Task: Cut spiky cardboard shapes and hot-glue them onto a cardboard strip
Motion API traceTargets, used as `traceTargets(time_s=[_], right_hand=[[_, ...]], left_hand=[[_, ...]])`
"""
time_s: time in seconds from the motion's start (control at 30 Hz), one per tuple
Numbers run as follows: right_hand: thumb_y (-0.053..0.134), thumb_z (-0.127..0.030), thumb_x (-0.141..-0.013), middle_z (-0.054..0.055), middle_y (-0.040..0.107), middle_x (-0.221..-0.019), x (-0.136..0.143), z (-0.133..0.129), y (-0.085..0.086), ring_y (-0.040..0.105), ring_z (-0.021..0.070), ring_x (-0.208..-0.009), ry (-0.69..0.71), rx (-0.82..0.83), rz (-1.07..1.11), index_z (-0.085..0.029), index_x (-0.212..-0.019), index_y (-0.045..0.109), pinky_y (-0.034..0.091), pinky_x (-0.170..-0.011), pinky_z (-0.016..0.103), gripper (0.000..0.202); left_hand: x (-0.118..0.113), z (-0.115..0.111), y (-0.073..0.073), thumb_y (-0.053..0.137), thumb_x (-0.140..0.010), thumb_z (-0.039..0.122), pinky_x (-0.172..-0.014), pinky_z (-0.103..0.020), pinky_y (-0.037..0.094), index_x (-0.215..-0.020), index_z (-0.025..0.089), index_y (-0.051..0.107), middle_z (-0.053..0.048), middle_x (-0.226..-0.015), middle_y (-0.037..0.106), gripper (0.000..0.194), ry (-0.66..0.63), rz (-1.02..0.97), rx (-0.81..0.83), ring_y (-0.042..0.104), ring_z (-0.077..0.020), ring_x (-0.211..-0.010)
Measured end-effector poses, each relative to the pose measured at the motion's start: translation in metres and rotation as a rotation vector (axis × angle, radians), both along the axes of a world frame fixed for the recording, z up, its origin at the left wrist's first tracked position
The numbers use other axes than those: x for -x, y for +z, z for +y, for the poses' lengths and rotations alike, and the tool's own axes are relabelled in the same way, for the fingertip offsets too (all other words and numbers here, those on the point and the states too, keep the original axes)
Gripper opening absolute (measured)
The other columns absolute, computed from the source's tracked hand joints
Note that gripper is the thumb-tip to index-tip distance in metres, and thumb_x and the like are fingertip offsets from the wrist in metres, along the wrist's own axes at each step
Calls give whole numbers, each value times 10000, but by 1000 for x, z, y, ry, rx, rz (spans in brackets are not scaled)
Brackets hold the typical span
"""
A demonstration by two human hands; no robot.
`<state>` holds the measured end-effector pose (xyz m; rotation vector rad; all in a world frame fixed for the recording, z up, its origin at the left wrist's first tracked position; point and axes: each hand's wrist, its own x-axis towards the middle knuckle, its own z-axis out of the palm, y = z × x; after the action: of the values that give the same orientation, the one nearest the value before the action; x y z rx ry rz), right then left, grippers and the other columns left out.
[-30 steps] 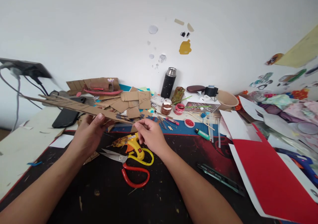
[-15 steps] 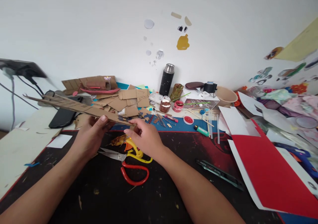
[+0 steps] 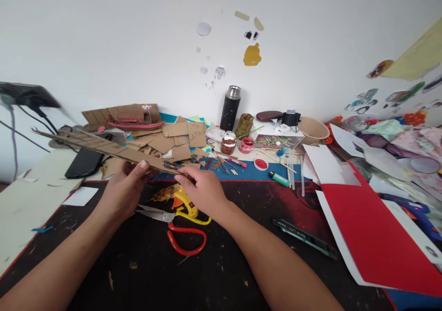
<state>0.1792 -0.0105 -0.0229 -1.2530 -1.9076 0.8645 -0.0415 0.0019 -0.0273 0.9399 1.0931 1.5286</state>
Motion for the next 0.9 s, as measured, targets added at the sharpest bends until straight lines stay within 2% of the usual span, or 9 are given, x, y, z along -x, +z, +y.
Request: traceTargets(time_s=[0.13, 0.23, 0.4, 0.63, 0.8, 0.9], right_hand=[[750, -376, -1187, 93, 915, -1276, 0, 0, 1, 851, 286, -1157, 8, -20, -36, -258, -1277, 885, 550, -949, 344, 201], [762, -380, -1183, 86, 924, -1231, 1, -1, 3, 859, 268, -1113, -10, -7, -64, -248, -1315, 880, 556, -937, 333, 221], [792, -385, -1162, 89, 927, -1162, 1, -2, 2, 866, 261, -1062, -21, -6, -54, -230, -1344, 877, 573, -923, 330, 253], [784, -382, -1147, 88, 919, -1223, 0, 0, -6, 861, 268, -1108, -39, -54, 71, -258, -1283, 886, 593, -938, 343, 211], [731, -475, -1156, 51, 876, -983, 0, 0, -7, 800, 226, -826, -39, 40, 212, -253, -1273, 870, 548, -716, 302, 287], [714, -515, -1157, 24, 803, -832, -1, -1, -7, 747, 217, -746, -35, 52, 259, -254, -1232, 874, 509, -667, 294, 315]], left_hand=[[2, 1, -2, 1132, -638, 675, -1004, -362, 656, -1206, 267, 855, -84, -1324, 867, 752, -5, -5, 3, 796, -304, -1229], [4, 2, -3, 1135, -624, 685, -994, -367, 659, -1182, 258, 854, -87, -1304, 870, 757, -11, 8, 18, 795, -308, -1225], [3, 2, -1, 1126, -640, 696, -1082, -433, 654, -1205, 261, 858, -110, -1327, 878, 762, -30, 7, -18, 787, -353, -1297], [2, 0, 2, 1156, -599, 673, -974, -356, 690, -1177, 290, 887, -66, -1253, 875, 744, -53, -55, -88, 806, -295, -1209], [6, 3, 3, 1191, -582, 563, -989, -347, 689, -1147, 284, 892, -62, -1160, 898, 697, -68, -78, -37, 824, -261, -1116], [8, 5, 3, 1195, -584, 504, -933, -322, 691, -1055, 247, 896, -70, -1061, 901, 614, -32, -40, -3, 829, -252, -1028]])
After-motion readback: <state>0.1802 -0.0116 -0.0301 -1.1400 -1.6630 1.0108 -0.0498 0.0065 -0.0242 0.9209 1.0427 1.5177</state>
